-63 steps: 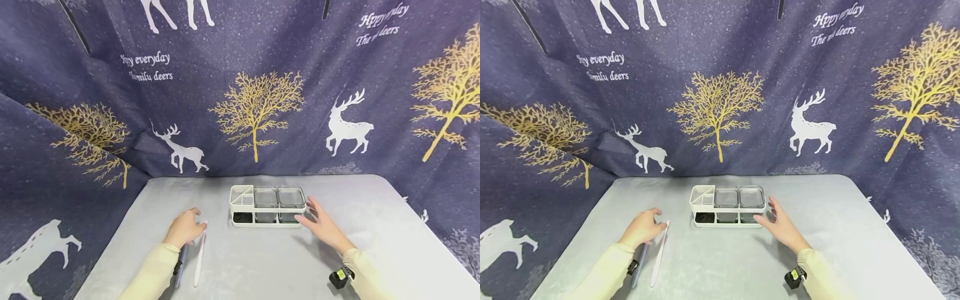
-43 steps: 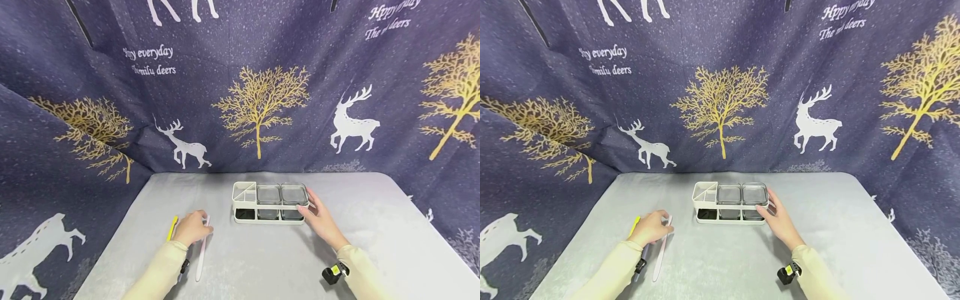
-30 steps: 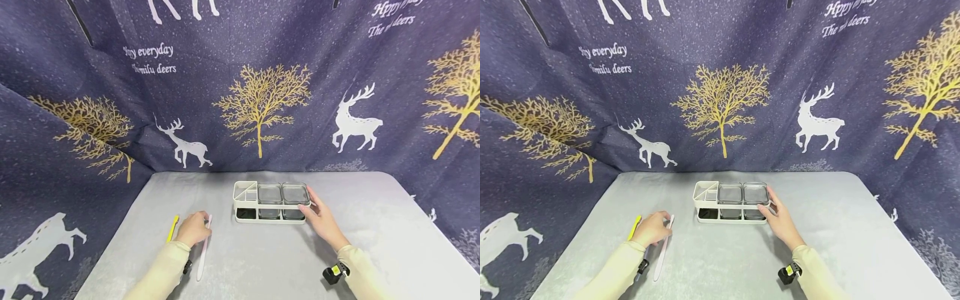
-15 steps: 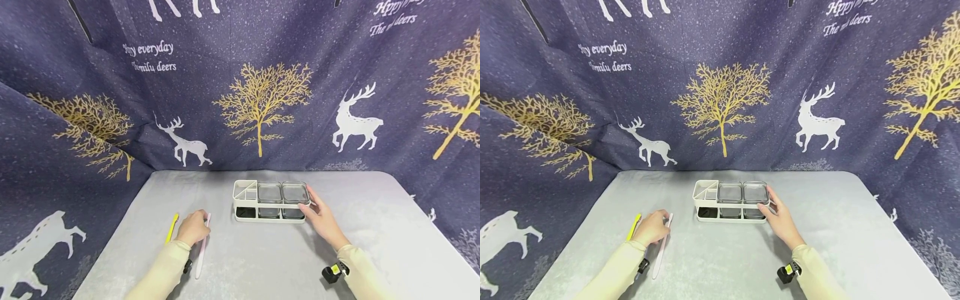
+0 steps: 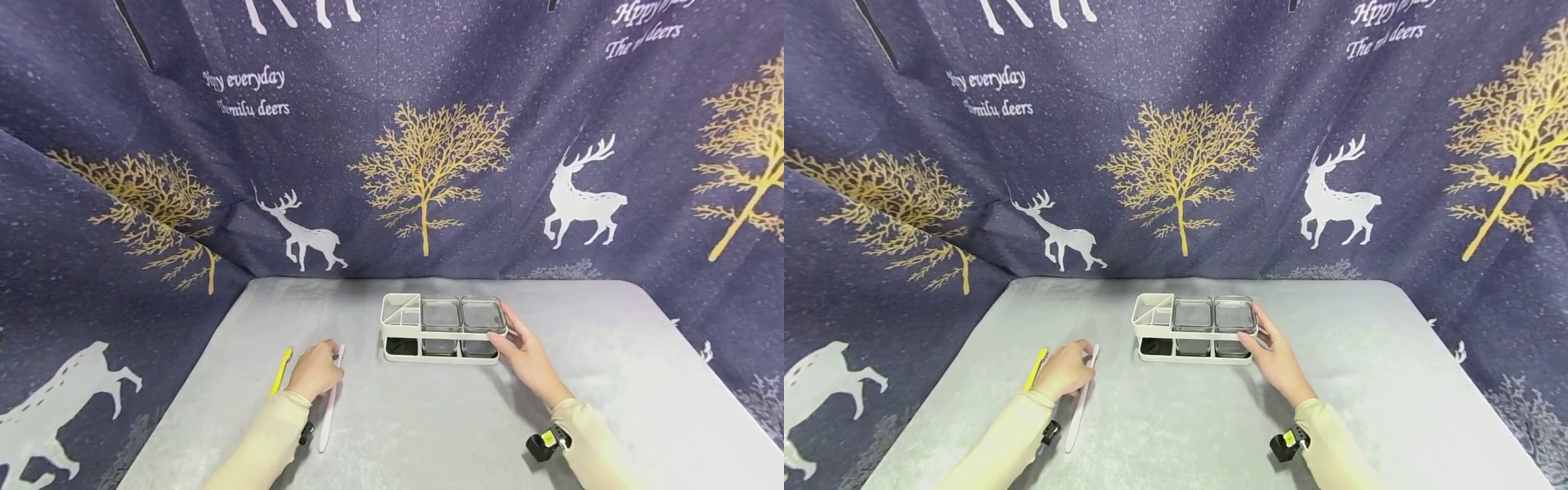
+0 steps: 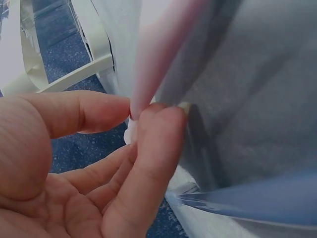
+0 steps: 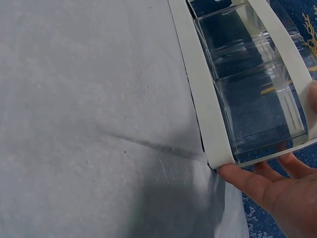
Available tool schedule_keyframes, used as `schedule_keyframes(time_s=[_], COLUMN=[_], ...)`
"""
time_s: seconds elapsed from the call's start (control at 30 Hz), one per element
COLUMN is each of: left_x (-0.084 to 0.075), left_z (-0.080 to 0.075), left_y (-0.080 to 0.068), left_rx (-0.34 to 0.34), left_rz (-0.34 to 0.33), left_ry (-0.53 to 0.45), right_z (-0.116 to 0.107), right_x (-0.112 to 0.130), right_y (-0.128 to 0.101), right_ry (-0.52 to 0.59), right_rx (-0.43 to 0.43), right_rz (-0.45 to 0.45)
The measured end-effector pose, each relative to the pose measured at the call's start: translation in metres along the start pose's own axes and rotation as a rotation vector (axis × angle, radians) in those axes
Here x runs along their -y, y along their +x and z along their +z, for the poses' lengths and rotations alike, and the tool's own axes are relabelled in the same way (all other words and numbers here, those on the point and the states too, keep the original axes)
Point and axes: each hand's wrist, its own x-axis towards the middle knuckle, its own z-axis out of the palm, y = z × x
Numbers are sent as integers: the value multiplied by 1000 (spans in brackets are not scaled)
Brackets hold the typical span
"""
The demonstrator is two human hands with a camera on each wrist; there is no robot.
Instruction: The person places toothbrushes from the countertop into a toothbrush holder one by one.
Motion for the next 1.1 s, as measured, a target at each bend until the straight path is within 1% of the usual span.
schedule_keyframes(time_s=[0.17, 0.43, 0.77, 0.87, 1.0, 1.1], left_x=[-1, -3, -12, -13, -14, -16], left_z=[1, -1, -7, -8, -11, -15], left_y=[0, 0, 0, 0, 1, 2], left_rx=[10, -19, -76, -101, -144, -169], left_rz=[-22, -14, 36, 47, 60, 70], left_ry=[-33, -73, -121, -118, -77, -66], right_z=[0, 0, -2, -3, -2, -2], right_x=[3, 5, 3, 2, 1, 1], right_y=[0, -1, 0, 0, -1, -1], right_ry=[-9, -3, 3, 8, 14, 11], right_rx=[7, 10, -7, -7, 1, 6], right_rz=[25, 33, 24, 14, 13, 10])
